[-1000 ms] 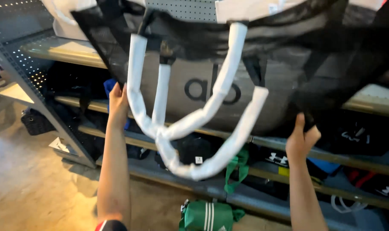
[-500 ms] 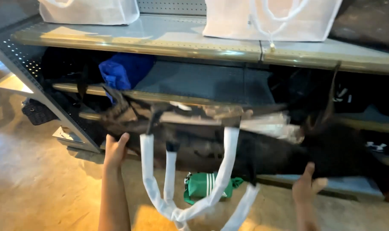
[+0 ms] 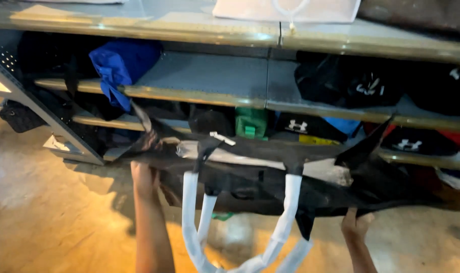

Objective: Organizing and straightening various handbags, tote bags, and backpacks on store shelves.

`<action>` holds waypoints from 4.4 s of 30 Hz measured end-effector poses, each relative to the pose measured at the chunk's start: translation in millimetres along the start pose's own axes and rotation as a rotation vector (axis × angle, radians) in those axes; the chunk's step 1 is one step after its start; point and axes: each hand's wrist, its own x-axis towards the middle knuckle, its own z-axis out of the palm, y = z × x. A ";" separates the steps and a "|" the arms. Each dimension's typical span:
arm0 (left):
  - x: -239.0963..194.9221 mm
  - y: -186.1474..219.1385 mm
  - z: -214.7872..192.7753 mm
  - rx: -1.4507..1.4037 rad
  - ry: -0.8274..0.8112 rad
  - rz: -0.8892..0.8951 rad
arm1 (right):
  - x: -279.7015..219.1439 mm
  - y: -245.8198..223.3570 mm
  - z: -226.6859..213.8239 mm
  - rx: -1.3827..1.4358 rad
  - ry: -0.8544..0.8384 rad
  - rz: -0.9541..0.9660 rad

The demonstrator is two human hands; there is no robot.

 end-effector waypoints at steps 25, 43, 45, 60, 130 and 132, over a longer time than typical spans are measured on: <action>107.2 -89.5 -26.5 1.096 -0.118 0.343 | 131.8 -362.7 -24.2 -0.645 -0.672 -0.528; 76.1 -34.9 -20.9 0.252 -0.218 -0.123 | 125.3 -305.0 40.3 -0.444 -0.438 -0.616; 79.9 -35.3 -25.7 0.407 -0.148 -0.095 | 121.0 -290.6 54.3 -0.431 -0.346 -0.517; 177.2 -62.5 36.5 0.326 -0.383 0.011 | 210.1 -65.5 144.8 -0.624 0.448 -0.995; 747.6 -15.3 36.2 1.070 0.729 0.838 | 708.0 -271.4 391.3 -0.256 0.116 -0.639; 709.2 -40.1 89.5 1.076 0.550 1.238 | 712.9 -263.7 387.3 -0.368 0.126 -0.625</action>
